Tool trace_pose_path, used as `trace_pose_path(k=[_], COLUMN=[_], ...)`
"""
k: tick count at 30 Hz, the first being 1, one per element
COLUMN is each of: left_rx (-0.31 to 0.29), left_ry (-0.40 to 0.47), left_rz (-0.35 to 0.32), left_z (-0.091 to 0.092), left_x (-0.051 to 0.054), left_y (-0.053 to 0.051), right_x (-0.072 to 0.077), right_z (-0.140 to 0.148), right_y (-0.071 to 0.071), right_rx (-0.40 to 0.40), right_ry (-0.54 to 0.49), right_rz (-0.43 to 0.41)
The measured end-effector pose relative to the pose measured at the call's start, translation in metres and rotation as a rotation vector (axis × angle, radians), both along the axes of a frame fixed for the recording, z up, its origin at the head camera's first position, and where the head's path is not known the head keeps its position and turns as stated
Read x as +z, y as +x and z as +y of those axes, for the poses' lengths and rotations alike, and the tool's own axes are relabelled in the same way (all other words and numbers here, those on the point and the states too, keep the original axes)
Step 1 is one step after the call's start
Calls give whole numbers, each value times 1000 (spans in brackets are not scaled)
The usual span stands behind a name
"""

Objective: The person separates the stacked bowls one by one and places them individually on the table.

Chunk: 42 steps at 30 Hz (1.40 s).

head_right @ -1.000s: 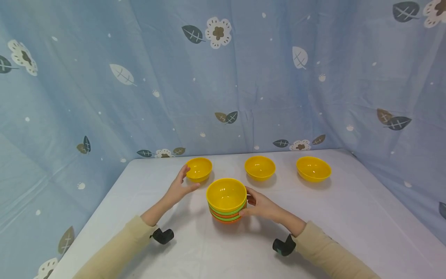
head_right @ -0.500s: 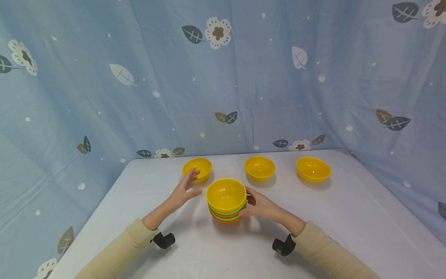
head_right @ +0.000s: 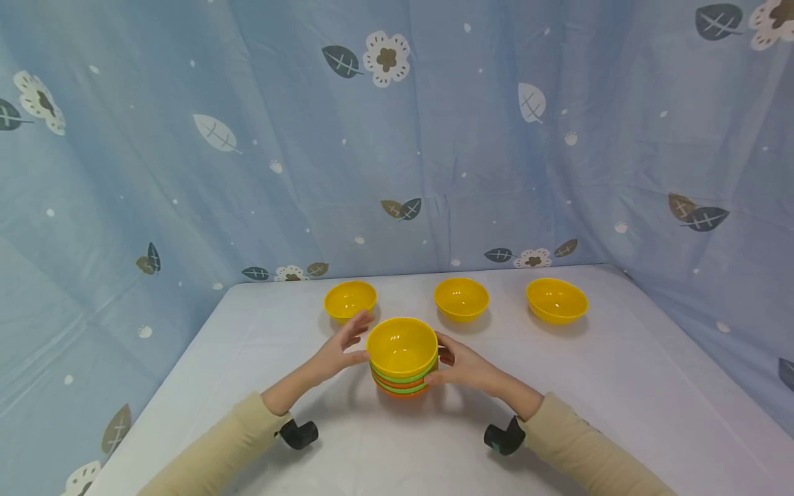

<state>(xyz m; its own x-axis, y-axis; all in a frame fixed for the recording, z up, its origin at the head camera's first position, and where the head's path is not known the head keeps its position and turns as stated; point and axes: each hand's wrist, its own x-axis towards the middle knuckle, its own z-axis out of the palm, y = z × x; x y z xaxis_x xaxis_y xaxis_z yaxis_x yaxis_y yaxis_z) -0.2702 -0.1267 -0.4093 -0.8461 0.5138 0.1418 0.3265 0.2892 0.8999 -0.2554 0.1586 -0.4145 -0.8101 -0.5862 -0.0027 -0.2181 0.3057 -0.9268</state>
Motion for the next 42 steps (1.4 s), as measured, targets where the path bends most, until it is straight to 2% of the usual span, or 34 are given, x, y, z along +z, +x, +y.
trace_pose_path(k=[9, 14, 18, 28, 34, 38, 42], left_rx=[-65, -77, -52, 32, 81, 112, 124], left_ry=[-32, -58, -84, -32, -5, 20, 29], left_rz=[14, -27, -54, -86, -66, -35, -32], left_z=[12, 17, 20, 31, 35, 36, 36], left_x=[0, 0, -2, -2, -4, -2, 1], left_y=[3, 6, 8, 17, 18, 19, 18], right_x=[-2, -3, -3, -2, -3, -1, -1], right_z=[1, 0, -1, 0, 0, -1, -1], right_y=[-1, -2, -2, 0, -1, -1, -1], right_rx=[-6, -7, -21, -34, -34, -26, -7], right_ry=[7, 7, 12, 20, 23, 15, 2], right_rz=[3, 5, 4, -2, -2, -4, -2])
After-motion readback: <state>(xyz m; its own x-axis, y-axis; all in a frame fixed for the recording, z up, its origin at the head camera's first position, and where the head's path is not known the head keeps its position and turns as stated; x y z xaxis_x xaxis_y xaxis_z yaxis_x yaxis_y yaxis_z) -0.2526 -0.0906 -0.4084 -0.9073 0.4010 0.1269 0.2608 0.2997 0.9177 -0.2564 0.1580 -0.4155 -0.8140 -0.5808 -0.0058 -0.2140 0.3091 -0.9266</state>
